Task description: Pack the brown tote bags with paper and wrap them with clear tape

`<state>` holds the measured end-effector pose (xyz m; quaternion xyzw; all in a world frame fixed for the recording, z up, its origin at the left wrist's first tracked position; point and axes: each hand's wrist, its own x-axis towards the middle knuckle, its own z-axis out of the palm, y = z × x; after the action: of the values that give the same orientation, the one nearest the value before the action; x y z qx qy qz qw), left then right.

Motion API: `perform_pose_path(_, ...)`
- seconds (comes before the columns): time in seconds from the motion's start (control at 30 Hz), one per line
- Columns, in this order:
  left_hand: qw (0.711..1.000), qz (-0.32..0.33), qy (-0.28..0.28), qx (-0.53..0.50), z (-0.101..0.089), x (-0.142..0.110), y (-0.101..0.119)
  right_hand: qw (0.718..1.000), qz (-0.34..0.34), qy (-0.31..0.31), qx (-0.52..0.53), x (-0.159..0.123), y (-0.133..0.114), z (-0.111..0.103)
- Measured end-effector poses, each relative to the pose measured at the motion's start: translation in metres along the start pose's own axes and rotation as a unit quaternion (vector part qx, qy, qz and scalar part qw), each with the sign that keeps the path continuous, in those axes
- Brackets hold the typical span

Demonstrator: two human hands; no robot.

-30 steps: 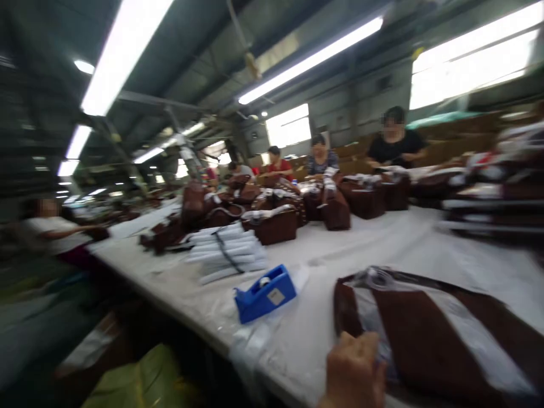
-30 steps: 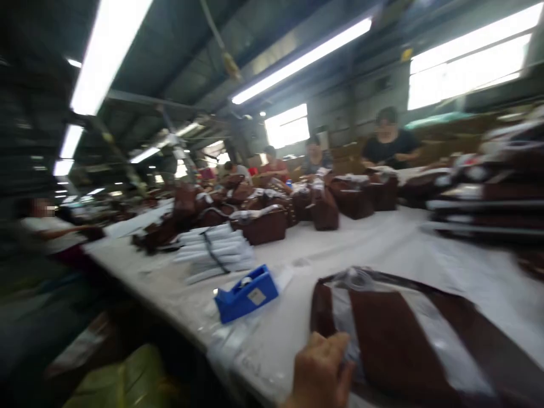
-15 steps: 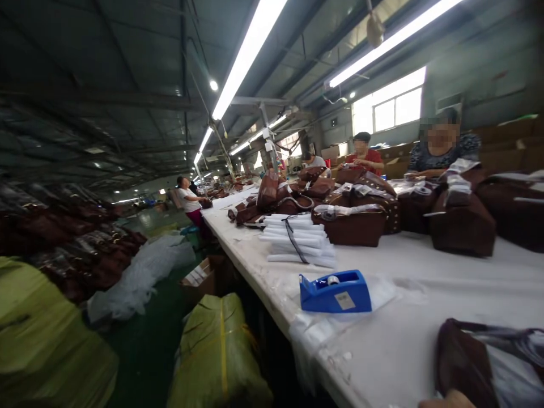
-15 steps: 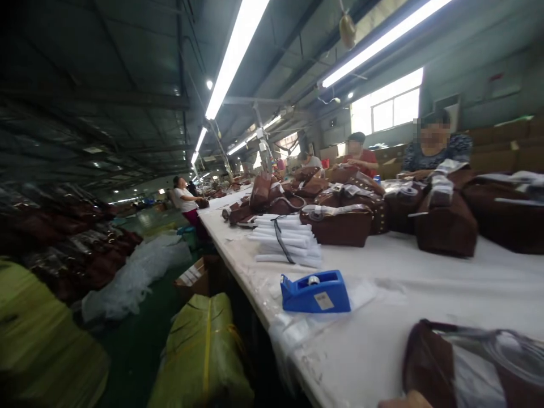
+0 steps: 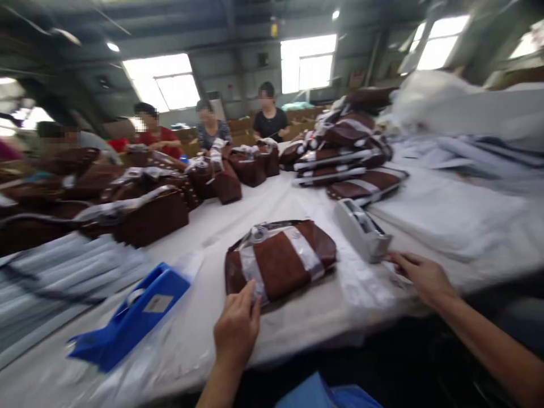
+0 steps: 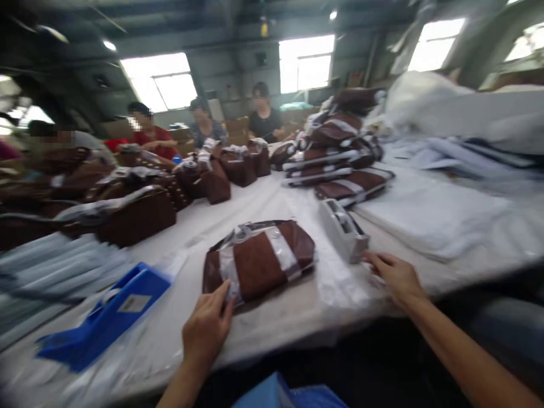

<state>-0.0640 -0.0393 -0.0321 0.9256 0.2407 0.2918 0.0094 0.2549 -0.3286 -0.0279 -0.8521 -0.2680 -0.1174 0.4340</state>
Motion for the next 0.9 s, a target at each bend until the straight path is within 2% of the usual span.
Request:
perform_pose_path(0.1,0.999,0.024,0.024,0.023,0.002,0.001,-0.004,0.997,0.063,-0.008,-0.05,-0.009,0.032,-0.029)
perform_pose_path(0.2,0.998,0.038,0.027,0.033,-0.001,-0.001,-0.004,0.996,0.047,-0.019,-0.074,-0.017,0.034,-0.043)
perform_pose_path(0.23,0.998,0.04,0.026,0.035,-0.002,-0.002,-0.004,0.996,0.013,-0.028,-0.088,-0.019,0.029,-0.049)
perform_pose_path(0.3,0.998,0.039,0.024,0.036,-0.003,-0.002,-0.005,0.982,-0.109,-0.058,-0.142,-0.022,0.012,-0.066)
perform_pose_path(0.4,0.999,0.027,0.023,0.032,-0.001,-0.002,-0.006,0.912,-0.318,-0.114,-0.232,-0.016,-0.02,-0.089)
perform_pose_path(0.5,0.999,0.013,0.021,0.026,-0.001,-0.002,-0.005,0.865,-0.422,-0.148,-0.227,-0.003,-0.056,-0.091)
perform_pose_path(0.57,1.0,0.006,0.017,0.017,-0.002,-0.003,-0.003,0.845,-0.467,-0.176,-0.193,0.005,-0.083,-0.076)
perform_pose_path(0.63,1.0,-0.003,0.006,0.006,-0.005,-0.004,-0.001,0.822,-0.506,-0.212,-0.155,0.012,-0.112,-0.051)
perform_pose_path(0.73,0.999,-0.024,-0.016,-0.016,-0.007,-0.004,0.001,0.785,-0.552,-0.267,-0.086,0.019,-0.158,-0.002)
perform_pose_path(0.9,0.998,-0.049,-0.017,-0.036,-0.007,-0.004,0.001,0.725,-0.572,-0.383,-0.01,0.033,-0.227,0.086)
